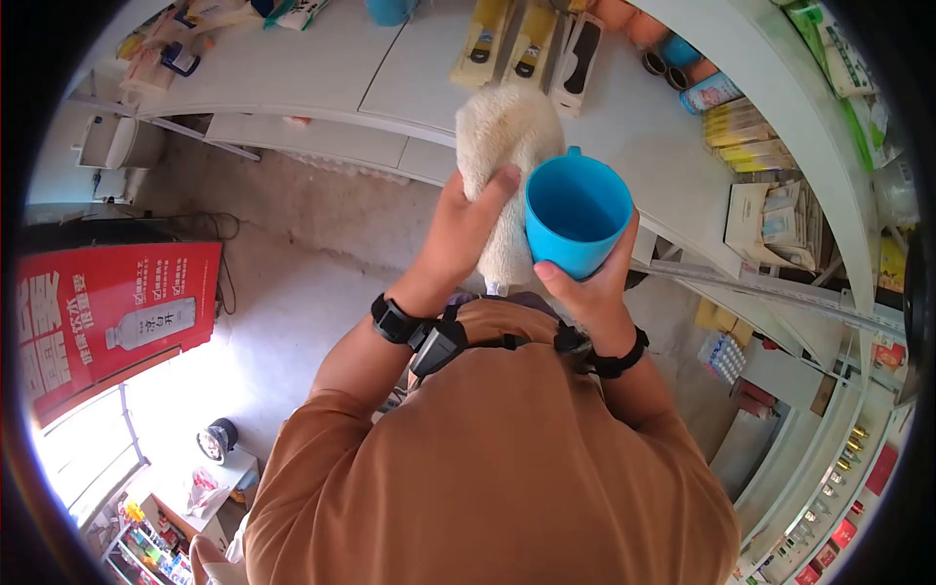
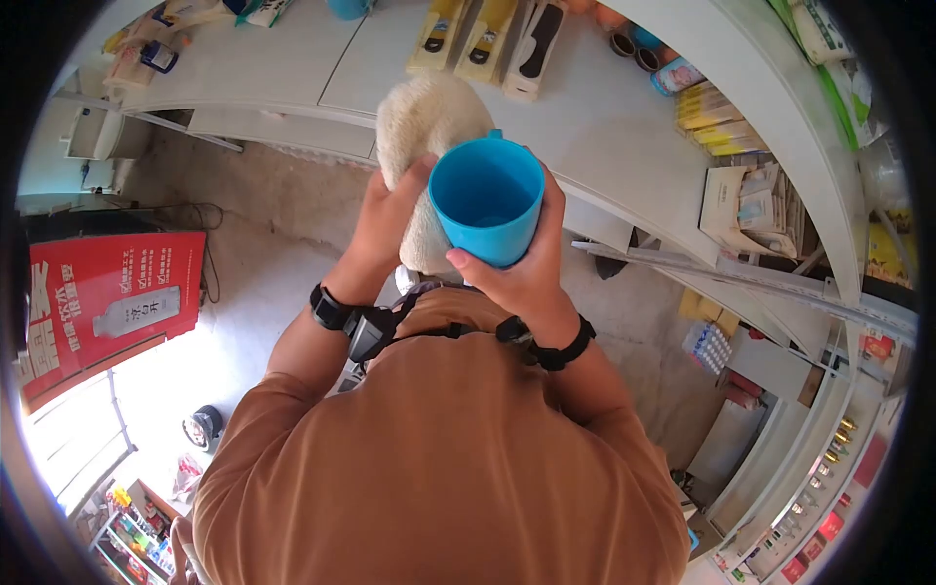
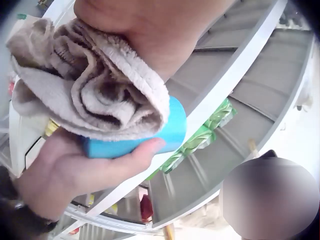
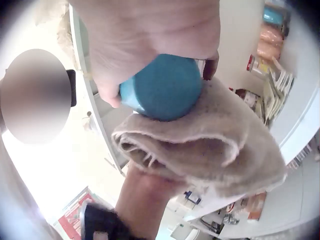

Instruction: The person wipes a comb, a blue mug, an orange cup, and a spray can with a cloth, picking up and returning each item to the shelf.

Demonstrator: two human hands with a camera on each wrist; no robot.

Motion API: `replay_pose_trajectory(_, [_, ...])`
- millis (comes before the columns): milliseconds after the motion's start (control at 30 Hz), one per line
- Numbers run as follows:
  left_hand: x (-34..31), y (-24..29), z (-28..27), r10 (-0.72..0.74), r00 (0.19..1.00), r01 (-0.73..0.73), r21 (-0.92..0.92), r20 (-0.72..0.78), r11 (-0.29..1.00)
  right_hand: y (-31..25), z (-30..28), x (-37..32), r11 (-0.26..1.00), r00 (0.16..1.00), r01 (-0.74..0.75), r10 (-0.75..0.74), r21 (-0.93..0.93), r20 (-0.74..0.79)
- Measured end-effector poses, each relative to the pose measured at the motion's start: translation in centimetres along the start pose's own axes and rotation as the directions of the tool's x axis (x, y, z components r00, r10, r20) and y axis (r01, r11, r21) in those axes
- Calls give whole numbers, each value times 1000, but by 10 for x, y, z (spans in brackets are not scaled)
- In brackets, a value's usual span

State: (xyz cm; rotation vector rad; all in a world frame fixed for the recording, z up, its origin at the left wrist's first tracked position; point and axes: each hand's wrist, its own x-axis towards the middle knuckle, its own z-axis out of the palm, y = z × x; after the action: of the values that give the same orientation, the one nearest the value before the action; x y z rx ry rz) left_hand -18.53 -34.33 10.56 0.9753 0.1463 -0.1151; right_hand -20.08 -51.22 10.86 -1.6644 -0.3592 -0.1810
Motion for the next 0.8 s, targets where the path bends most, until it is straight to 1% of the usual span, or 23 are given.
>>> replay_pose_trajectory(67, [-6,-12,-2,-54,998,49,106,45,993,8,-14,11,986,996,90,-87,-139,24])
replay_pose_trajectory(100, [-12,-11,-2,-64,991,25,310,117,951,0,-13,19,1000,998,-26,26,-16,-49])
replay_pose_trajectory(133, [-11,-26,-2,-6,988,-55,380,157,923,-8,-14,28,987,992,-100,108,124,-62])
replay_pose_trajectory(200, [-12,-27,3,-111,991,95,206,71,974,3,-22,38,982,993,-114,109,151,42])
replay_pose_trajectory(233, [-8,-19,4,-111,991,93,209,74,973,6,-18,35,982,994,-111,106,153,38])
replay_pose_trajectory(300, [6,1,1,-232,970,225,-90,-76,970,17,-6,23,911,975,-219,220,349,37])
replay_pose_trajectory(333, [11,3,-2,-229,971,221,-94,-76,971,21,-4,22,913,975,-218,218,346,41])
replay_pose_trajectory(400, [19,6,-8,-127,990,108,-256,-58,961,30,-2,21,935,973,-228,225,270,46])
replay_pose_trajectory(433, [17,2,-8,-128,990,110,-244,-57,963,33,-5,23,948,976,-218,218,231,26])
replay_pose_trajectory(467, [16,-4,-9,-122,990,103,-245,-64,964,34,-6,25,948,976,-218,216,234,34])
replay_pose_trajectory(533, [12,-19,-12,-292,956,271,-396,8,877,34,-3,27,905,975,-204,222,374,-7])
replay_pose_trajectory(567, [11,-24,-10,-303,953,279,-442,15,853,35,-2,28,871,967,-238,256,429,17])
replay_pose_trajectory(600, [11,-26,-12,-301,954,276,-442,14,854,32,1,29,872,967,-237,253,429,19])
replay_pose_trajectory(667, [12,-33,-15,-275,954,278,-675,115,683,20,10,28,907,962,-271,244,323,122])
replay_pose_trajectory(700, [11,-38,-19,-272,956,273,-683,113,677,24,11,26,942,966,-247,221,226,134])
replay_pose_trajectory(733, [12,-40,-24,-307,948,280,-678,84,680,27,9,28,944,965,-246,218,219,143])
replay_pose_trajectory(767, [15,-42,-29,-336,940,285,-670,56,685,29,7,34,972,980,-182,167,150,105])
replay_pose_trajectory(800, [12,-32,-25,-324,944,276,-674,56,685,32,6,40,990,991,-116,111,81,68])
